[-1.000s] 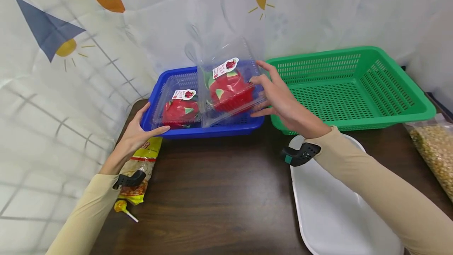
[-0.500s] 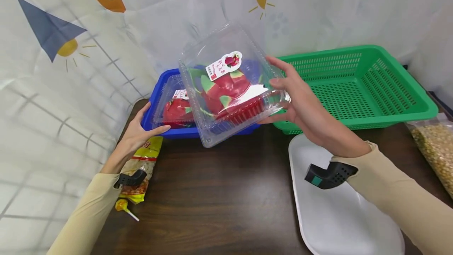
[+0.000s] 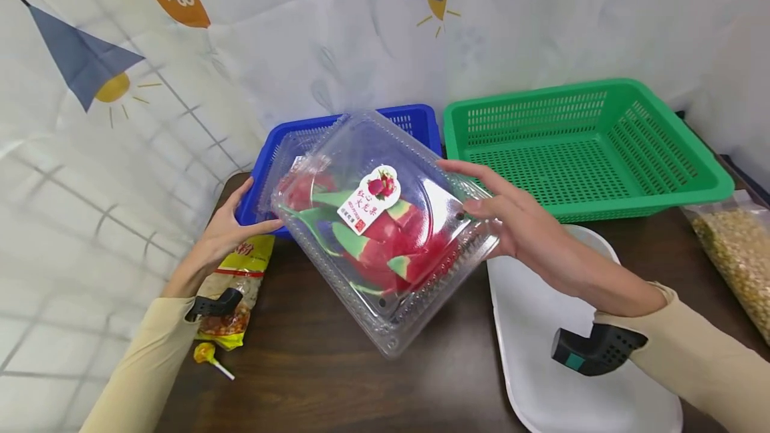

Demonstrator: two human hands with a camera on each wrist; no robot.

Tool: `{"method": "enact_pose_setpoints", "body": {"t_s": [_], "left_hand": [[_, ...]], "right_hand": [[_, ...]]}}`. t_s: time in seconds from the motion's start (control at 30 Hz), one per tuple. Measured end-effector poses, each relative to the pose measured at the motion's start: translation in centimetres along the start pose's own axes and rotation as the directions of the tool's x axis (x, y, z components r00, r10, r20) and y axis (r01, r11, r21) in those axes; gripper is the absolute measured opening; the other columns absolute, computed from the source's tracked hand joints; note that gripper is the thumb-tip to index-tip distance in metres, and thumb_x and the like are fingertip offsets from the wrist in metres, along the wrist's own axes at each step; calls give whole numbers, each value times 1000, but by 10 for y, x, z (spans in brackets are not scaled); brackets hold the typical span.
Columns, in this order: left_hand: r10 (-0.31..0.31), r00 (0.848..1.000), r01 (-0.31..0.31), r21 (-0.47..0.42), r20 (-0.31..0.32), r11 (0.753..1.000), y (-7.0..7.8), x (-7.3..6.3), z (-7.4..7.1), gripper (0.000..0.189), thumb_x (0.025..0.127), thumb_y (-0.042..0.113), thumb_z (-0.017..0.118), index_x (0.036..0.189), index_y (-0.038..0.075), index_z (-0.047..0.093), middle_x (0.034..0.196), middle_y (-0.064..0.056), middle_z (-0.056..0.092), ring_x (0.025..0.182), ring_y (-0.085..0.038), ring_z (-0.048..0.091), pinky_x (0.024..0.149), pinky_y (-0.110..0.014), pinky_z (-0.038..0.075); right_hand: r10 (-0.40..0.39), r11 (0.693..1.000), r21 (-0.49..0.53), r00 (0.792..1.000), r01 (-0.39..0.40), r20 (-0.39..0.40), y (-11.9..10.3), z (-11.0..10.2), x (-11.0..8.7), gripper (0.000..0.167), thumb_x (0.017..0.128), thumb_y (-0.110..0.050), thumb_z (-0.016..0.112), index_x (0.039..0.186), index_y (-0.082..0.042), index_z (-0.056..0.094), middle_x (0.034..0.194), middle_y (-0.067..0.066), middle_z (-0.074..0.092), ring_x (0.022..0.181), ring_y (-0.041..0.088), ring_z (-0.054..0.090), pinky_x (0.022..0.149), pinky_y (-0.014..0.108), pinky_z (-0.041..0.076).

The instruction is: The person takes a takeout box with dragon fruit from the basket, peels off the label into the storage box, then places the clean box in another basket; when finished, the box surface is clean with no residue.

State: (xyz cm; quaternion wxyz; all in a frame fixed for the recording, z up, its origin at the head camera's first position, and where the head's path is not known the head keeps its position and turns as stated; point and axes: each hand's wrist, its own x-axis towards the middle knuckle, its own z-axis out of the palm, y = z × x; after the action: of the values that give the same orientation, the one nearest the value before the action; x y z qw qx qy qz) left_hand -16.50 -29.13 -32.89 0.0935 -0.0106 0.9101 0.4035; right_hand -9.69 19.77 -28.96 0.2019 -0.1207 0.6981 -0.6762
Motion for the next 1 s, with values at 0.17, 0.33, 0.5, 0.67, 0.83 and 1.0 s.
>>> {"method": "enact_pose_setpoints", "body": {"t_s": [0.17, 0.33, 0.5, 0.67, 0.83, 1.0], "left_hand": [[35, 999, -32, 94, -31, 995, 3, -6, 0, 116, 89, 51, 77, 169, 12, 2, 165, -29, 21, 145, -52, 33, 114, -70, 36], [104, 978, -73, 171, -180, 983, 17, -24, 3, 115, 88, 50, 80, 167, 3, 11, 158, -31, 26, 140, -52, 39, 111, -67, 42], [244, 893, -210, 131, -377, 969, 42, -50, 9, 90, 94, 32, 80, 161, 1, 28, 153, -26, 34, 142, -42, 41, 115, -56, 42], [405, 873, -439, -74, -271, 896, 70, -73, 25, 61, 103, 14, 66, 157, 5, 39, 150, -11, 46, 139, -30, 49, 114, -29, 45], [453, 892, -434, -267, 10, 861, 85, -96, 39, 57, 108, 13, 50, 163, 18, 33, 157, -5, 40, 146, -29, 40, 111, -23, 45], [428, 876, -343, -336, 222, 877, 85, -104, 49, 60, 111, 28, 43, 167, 27, 22, 163, -9, 31, 150, -33, 31, 116, -55, 40]], "right_hand": [[19, 997, -70, 999, -17, 28, 13, -7, -9, 57, 108, -34, 44, 163, -40, 30, 153, 17, 40, 121, 29, 63, 88, 48, 59], [-1, 990, -140, 999, 8, 51, 24, -16, -12, 56, 107, -30, 41, 161, -43, 34, 150, 17, 44, 116, 32, 65, 85, 51, 58], [-20, 988, -152, 996, 33, 87, 32, -24, -9, 56, 106, -25, 40, 159, -43, 38, 154, 11, 39, 118, 29, 65, 89, 54, 55], [-26, 991, -128, 995, 39, 98, 35, -30, -6, 56, 105, -23, 41, 157, -45, 43, 155, 5, 39, 120, 25, 64, 88, 53, 55], [-32, 993, -109, 988, 49, 152, 36, -26, -3, 56, 105, -20, 41, 157, -40, 45, 159, 1, 36, 126, 23, 61, 91, 52, 55], [-20, 992, -116, 979, 44, 203, 36, -23, -2, 56, 105, -19, 42, 158, -37, 45, 164, -1, 30, 136, 18, 52, 93, 52, 54]]}}
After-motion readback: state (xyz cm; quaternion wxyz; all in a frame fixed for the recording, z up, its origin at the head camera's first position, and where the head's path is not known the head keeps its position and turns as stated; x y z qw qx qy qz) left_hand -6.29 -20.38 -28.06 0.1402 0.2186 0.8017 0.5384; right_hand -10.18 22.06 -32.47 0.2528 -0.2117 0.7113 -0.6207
